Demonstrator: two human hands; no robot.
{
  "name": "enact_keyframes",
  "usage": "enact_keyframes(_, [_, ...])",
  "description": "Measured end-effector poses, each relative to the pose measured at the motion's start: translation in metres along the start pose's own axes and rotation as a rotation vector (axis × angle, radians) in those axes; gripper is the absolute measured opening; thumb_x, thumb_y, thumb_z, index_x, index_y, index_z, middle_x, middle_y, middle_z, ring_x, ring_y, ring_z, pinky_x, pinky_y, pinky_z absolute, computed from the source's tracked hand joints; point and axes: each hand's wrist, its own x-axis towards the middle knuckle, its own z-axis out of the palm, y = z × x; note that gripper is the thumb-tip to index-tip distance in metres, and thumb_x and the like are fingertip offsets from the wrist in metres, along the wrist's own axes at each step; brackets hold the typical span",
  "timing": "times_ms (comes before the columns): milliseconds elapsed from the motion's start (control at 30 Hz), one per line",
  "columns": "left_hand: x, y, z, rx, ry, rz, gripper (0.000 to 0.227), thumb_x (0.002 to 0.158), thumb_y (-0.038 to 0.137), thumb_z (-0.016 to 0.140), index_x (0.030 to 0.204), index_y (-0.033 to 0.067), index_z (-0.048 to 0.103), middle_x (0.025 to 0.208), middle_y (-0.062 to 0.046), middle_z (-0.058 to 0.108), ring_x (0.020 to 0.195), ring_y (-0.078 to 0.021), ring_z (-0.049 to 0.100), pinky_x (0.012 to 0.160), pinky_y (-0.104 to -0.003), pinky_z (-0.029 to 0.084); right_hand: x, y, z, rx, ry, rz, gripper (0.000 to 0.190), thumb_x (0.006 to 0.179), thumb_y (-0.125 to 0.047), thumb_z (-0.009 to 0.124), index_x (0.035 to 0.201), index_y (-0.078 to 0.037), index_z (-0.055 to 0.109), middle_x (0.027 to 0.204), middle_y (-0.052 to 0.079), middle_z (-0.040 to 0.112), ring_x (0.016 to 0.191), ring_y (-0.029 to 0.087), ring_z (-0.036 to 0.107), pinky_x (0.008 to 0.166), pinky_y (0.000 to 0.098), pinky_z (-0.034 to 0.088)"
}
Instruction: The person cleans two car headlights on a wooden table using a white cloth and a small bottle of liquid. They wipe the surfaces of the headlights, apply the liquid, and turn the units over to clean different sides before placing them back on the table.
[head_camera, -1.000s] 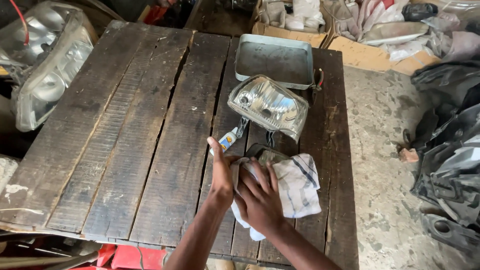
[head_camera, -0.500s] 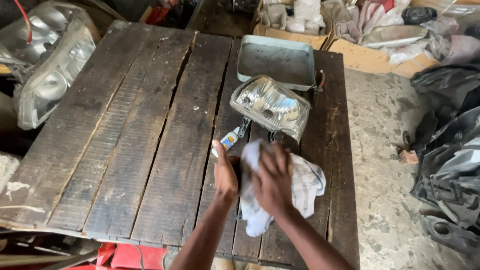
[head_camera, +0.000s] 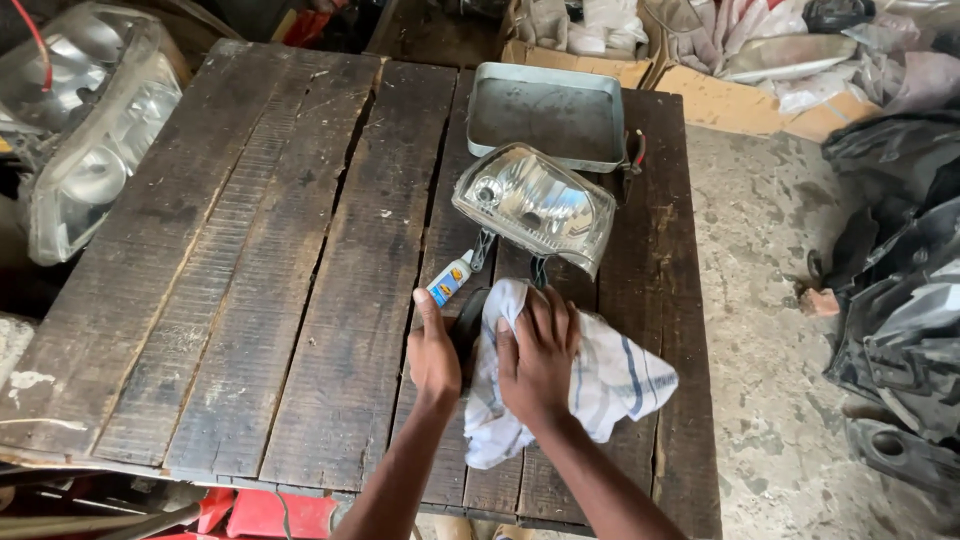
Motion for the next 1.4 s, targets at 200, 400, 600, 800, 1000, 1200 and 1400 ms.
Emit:
enact_keyframes(200, [0.013, -0.021, -0.003, 0.012, 0.064, 0.032, 0.103, 0.090, 0.086, 0.022, 0.109, 0.0002, 0.076, 0.107, -0.028, 0.071, 0.115, -0.0465, 0.063, 0.106, -0.052, 0.042, -0.072, 0.146, 0.038, -0.208, 0.020, 0.149, 0.020, 0.101, -0.026, 0.059, 0.090, -0.010, 0.057, 0.101, 0.008, 0.056, 0.113, 0.036, 0.056, 0.106, 0.0522, 0.037])
enact_keyframes(400, [0.012, -0.014, -0.002, 0.174, 0.072, 0.090, 0.100, 0.090, 0.085, 0.021, 0.101, 0.0034, 0.079, 0.099, -0.022, 0.076, 0.112, -0.0410, 0.068, 0.102, -0.051, 0.046, 0.001, 0.016, -0.001, -0.100, 0.037, 0.015, 0.018, 0.095, -0.022, 0.064, 0.084, -0.010, 0.057, 0.099, 0.011, 0.057, 0.109, 0.040, 0.056, 0.105, 0.0561, 0.036])
enact_keyframes(600, [0.046, -0.049, -0.004, 0.146, 0.102, 0.154, 0.095, 0.097, 0.077, 0.024, 0.096, -0.0014, 0.077, 0.093, -0.029, 0.074, 0.109, -0.0480, 0.066, 0.097, -0.054, 0.047, -0.027, 0.089, 0.023, -0.184, 0.036, 0.034, 0.025, 0.096, -0.026, 0.063, 0.078, -0.011, 0.052, 0.087, 0.007, 0.051, 0.092, 0.036, 0.054, 0.091, 0.0495, 0.041])
enact_keyframes(800, [0.039, -0.049, -0.009, -0.064, 0.154, 0.102, 0.070, 0.096, 0.071, 0.036, 0.054, 0.0152, 0.032, 0.050, -0.003, 0.044, 0.048, -0.0167, 0.042, 0.052, -0.036, 0.035, -0.066, 0.087, -0.018, -0.193, 0.005, 0.420, 0.038, 0.109, -0.031, 0.041, 0.092, -0.001, 0.055, 0.093, 0.016, 0.056, 0.097, 0.037, 0.050, 0.088, 0.0504, 0.035])
enact_keyframes(1000, [0.053, -0.076, -0.012, -0.143, 0.243, 0.023, 0.069, 0.095, 0.075, 0.038, 0.059, 0.0169, 0.026, 0.055, -0.001, 0.037, 0.054, -0.0160, 0.033, 0.057, -0.036, 0.030, -0.094, 0.077, -0.032, -0.363, -0.018, 0.387, 0.037, 0.111, -0.028, 0.039, 0.100, 0.004, 0.053, 0.101, 0.023, 0.055, 0.099, 0.042, 0.050, 0.088, 0.0538, 0.037])
enact_keyframes(1200, [0.057, -0.066, -0.018, -0.151, 0.253, -0.110, 0.078, 0.097, 0.073, 0.037, 0.073, 0.0015, 0.059, 0.084, -0.016, 0.066, 0.077, -0.0289, 0.059, 0.071, -0.045, 0.046, -0.089, 0.082, -0.047, -0.485, -0.031, 0.238, 0.033, 0.108, -0.027, 0.051, 0.086, -0.003, 0.054, 0.085, 0.016, 0.056, 0.088, 0.037, 0.055, 0.077, 0.0492, 0.043])
enact_keyframes(1400, [0.052, -0.067, -0.031, -0.339, 0.121, -0.245, 0.083, 0.092, 0.073, 0.044, 0.129, -0.0001, 0.058, 0.110, -0.013, 0.064, 0.089, -0.0274, 0.062, 0.076, -0.042, 0.052, -0.112, 0.125, -0.050, -0.198, -0.293, 0.548, 0.032, 0.104, -0.030, 0.050, 0.088, -0.004, 0.060, 0.086, 0.014, 0.064, 0.086, 0.030, 0.062, 0.073, 0.0467, 0.049])
